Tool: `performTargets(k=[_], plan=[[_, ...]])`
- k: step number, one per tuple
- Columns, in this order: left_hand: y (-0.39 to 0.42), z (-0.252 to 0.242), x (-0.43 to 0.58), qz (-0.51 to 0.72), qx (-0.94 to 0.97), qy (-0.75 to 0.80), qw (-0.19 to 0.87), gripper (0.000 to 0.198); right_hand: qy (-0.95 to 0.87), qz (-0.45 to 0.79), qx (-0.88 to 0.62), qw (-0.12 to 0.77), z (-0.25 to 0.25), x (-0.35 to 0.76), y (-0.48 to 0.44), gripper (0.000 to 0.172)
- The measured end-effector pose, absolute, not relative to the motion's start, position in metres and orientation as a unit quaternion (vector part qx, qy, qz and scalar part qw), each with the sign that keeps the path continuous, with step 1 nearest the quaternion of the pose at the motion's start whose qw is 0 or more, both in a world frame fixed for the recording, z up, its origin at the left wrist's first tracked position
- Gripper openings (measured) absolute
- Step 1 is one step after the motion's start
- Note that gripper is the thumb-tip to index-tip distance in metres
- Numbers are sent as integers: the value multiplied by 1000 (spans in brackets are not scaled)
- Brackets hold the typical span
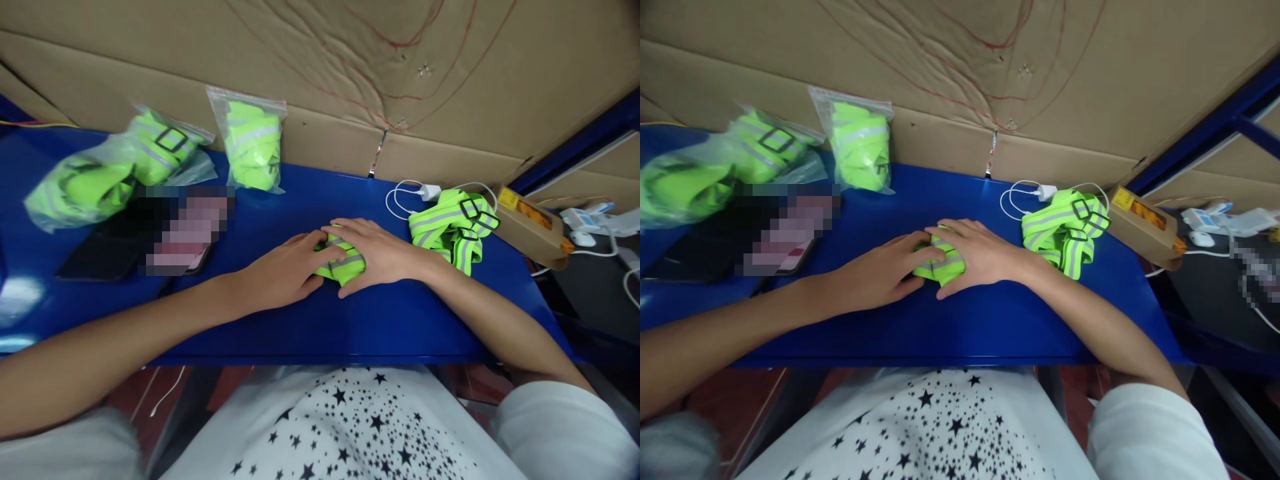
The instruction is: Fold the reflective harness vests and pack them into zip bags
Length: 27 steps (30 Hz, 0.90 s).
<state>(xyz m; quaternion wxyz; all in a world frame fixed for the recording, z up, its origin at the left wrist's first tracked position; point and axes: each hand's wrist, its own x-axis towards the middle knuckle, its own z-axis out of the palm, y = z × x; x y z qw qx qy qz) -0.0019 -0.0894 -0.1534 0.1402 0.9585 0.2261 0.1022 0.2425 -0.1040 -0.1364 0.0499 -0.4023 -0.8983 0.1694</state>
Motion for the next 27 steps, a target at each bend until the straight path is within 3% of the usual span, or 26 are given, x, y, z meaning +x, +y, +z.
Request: performTargets(k=[10, 18, 27], plan=[[-92, -149, -1, 104, 956, 234, 144, 42, -902, 137, -390, 121, -155, 242, -101, 105], [-97, -144, 2, 96, 945, 264, 170, 46, -890, 265, -366, 67, -137, 250, -101, 120], [-98, -144, 3, 92, 948, 262, 157, 40, -887, 274, -354, 113, -134, 257, -98, 95]])
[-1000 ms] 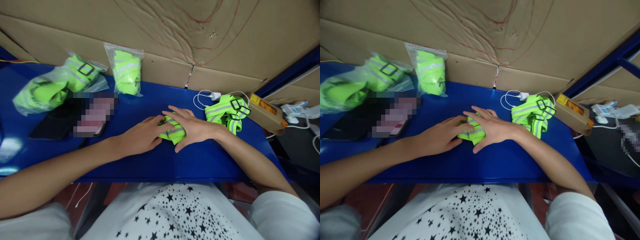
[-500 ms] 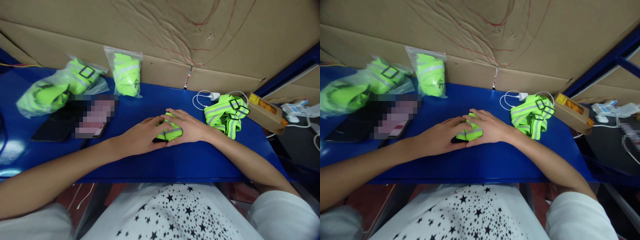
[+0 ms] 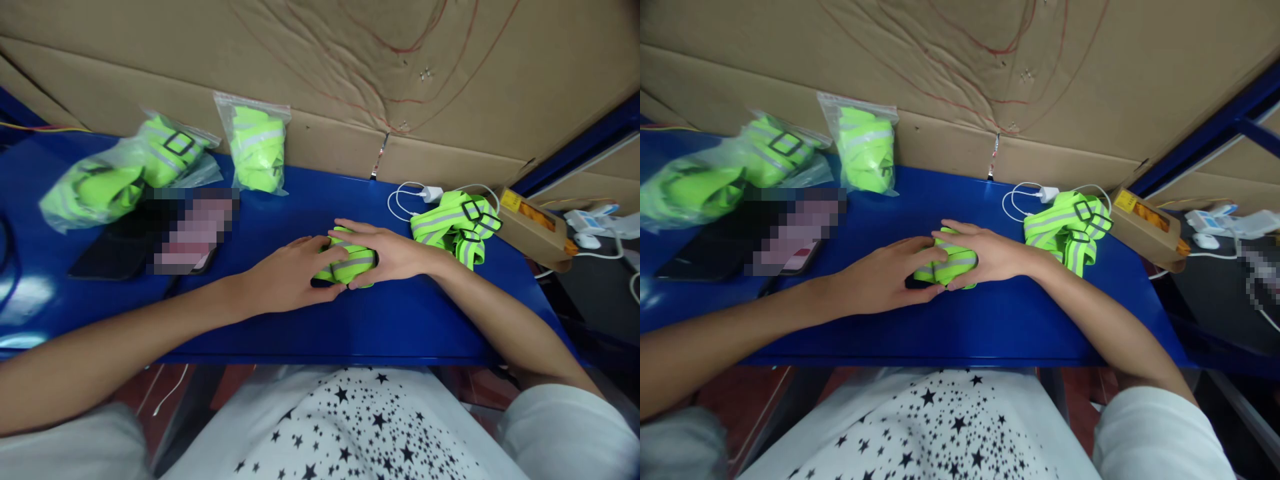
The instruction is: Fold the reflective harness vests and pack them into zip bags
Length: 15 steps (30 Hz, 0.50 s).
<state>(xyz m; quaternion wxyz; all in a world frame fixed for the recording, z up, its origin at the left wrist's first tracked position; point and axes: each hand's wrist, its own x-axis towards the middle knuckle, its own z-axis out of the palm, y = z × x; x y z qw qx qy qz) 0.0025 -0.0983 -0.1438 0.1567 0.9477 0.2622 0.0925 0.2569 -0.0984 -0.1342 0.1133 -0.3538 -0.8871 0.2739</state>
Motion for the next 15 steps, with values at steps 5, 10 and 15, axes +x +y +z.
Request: performTargets(k=[5, 10, 15], plan=[[-94, -143, -1, 84, 955, 233, 162, 42, -895, 250, -352, 111, -142, 256, -98, 97], [-99, -142, 5, 90, 952, 259, 135, 43, -906, 217, -350, 99, -146, 253, -104, 107], [-99, -145, 3, 74, 954, 258, 131, 42, -910, 169, -370, 86, -145, 247, -109, 113]])
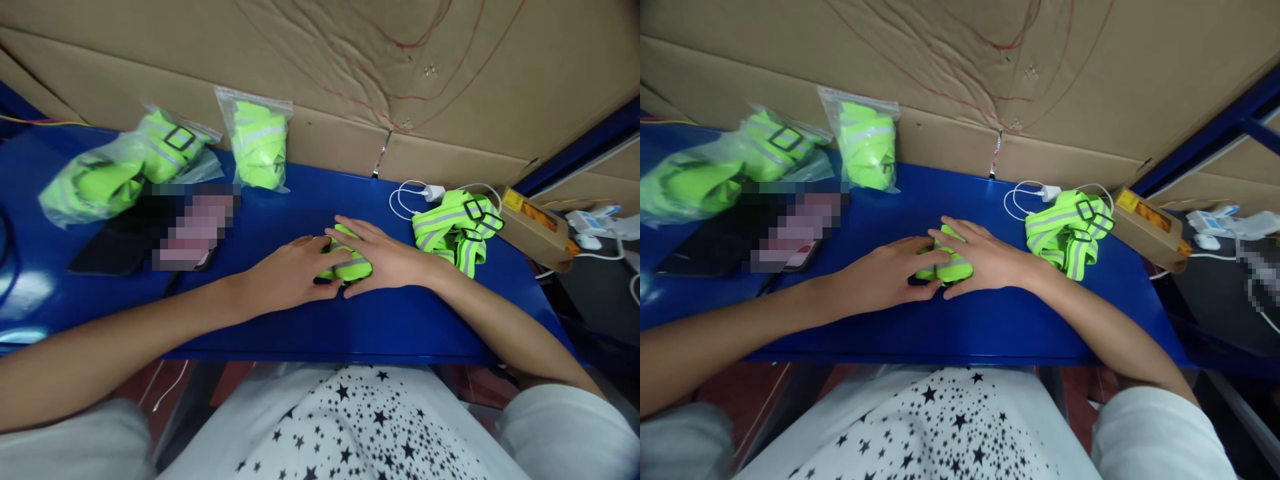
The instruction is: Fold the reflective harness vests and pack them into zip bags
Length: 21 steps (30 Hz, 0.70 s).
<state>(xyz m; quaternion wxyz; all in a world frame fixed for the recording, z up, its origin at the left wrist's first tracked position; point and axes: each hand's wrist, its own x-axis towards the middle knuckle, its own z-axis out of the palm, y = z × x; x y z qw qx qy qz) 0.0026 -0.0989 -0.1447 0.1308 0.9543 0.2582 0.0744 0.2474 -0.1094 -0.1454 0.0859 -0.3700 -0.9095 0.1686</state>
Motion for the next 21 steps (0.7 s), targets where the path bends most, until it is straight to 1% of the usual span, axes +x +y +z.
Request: performTargets(k=[2, 5, 7, 10, 12, 14, 18, 21], plan=[[-95, -146, -2, 74, 958, 243, 135, 49, -913, 166, -363, 82, -145, 248, -108, 108], [-87, -146, -8, 81, 960, 220, 153, 66, -913, 176, -358, 83, -146, 250, -104, 104], [-82, -144, -12, 81, 962, 210, 154, 64, -913, 180, -355, 87, -145, 252, -102, 104], [-76, -141, -18, 66, 972, 187, 126, 51, -916, 183, -347, 87, -145, 253, -102, 104], [-74, -139, -22, 52, 977, 179, 107, 47, -916, 186, -345, 84, -145, 254, -102, 103], [-72, -137, -24, 41, 979, 176, 91, 48, -915, 189, -347, 82, -145, 254, -102, 103], [-72, -135, -24, 17, 983, 172, 54, 57, -915, 188, -349, 82, -147, 254, -102, 104], [-71, -136, -21, 14, 984, 174, 34, 61, -916, 156, -362, 71, -146, 252, -104, 107]])
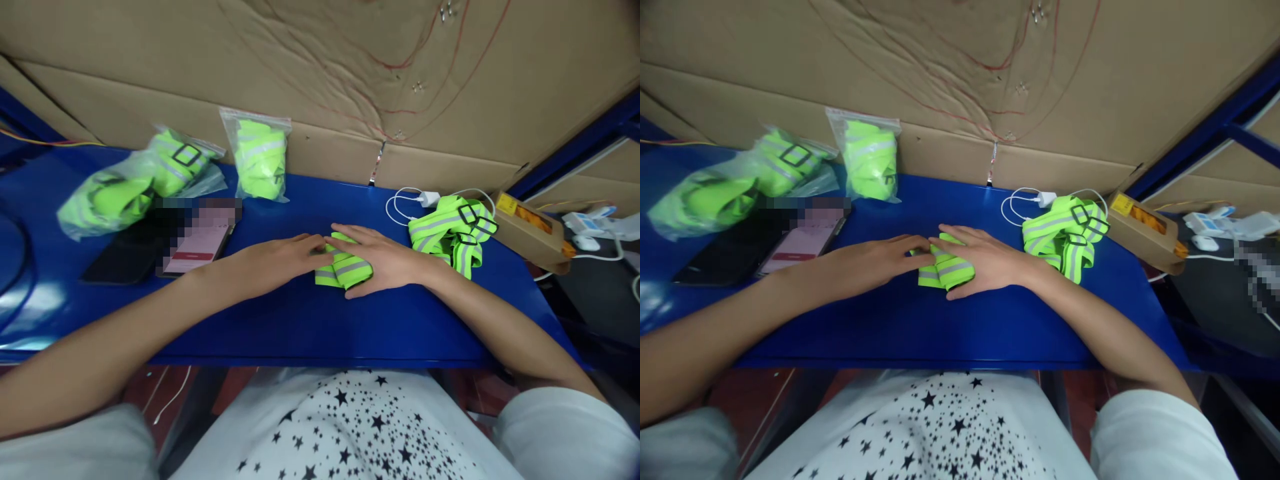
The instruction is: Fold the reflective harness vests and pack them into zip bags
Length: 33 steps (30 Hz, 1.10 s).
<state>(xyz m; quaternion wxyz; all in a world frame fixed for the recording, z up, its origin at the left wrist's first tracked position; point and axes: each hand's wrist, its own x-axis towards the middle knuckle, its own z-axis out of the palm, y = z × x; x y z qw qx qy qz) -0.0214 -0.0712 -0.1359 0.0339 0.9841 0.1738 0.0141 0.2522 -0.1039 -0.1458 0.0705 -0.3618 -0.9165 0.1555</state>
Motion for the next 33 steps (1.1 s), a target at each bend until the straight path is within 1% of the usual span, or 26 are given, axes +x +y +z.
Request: performTargets(k=[2, 4, 6, 8, 10, 12, 15, 17, 19, 20, 23, 24, 25, 28, 29, 33], plan=[[-71, -138, -21, 26, 985, 170, 30, 64, -920, 104, -371, 65, -143, 250, -107, 106], [-72, -138, -21, 35, 987, 151, 32, 65, -924, 43, -374, 69, -140, 248, -110, 101], [-74, -137, -20, 46, 990, 130, 26, 60, -926, -4, -370, 76, -138, 247, -112, 95], [-76, -134, -18, 60, 991, 122, 7, 52, -927, -20, -365, 85, -137, 247, -112, 94], [-76, -132, -16, 83, 988, 126, -14, 45, -929, -4, -356, 100, -137, 248, -110, 93], [-75, -132, -15, 124, 983, 133, -18, 36, -931, 30, -344, 122, -137, 249, -109, 88], [-69, -135, -13, 202, 968, 146, 23, 17, -931, 86, -320, 153, -135, 250, -109, 70], [-65, -138, -13, 231, 957, 158, 74, 12, -932, 120, -303, 161, -135, 250, -110, 62], [-64, -140, -13, 239, 947, 171, 130, 13, -932, 147, -299, 144, -137, 250, -112, 68], [-63, -140, -13, 237, 942, 180, 154, 14, -931, 158, -303, 128, -138, 249, -114, 76], [-63, -140, -12, 237, 928, 218, 188, 14, -924, 166, -330, 99, -146, 245, -118, 112], [-62, -139, -12, 242, 923, 229, 192, 14, -921, 160, -338, 106, -149, 243, -118, 114], [-62, -139, -11, 247, 919, 237, 197, 14, -919, 153, -344, 119, -152, 242, -118, 106], [-59, -139, -10, 248, 907, 256, 223, 16, -916, 137, -343, 159, -161, 238, -115, 66], [-58, -139, -10, 246, 902, 265, 238, 17, -916, 135, -339, 169, -163, 238, -114, 59], [-55, -140, -9, 253, 864, 306, 311, 27, -909, 126, -335, 212, -172, 238, -110, 51]])
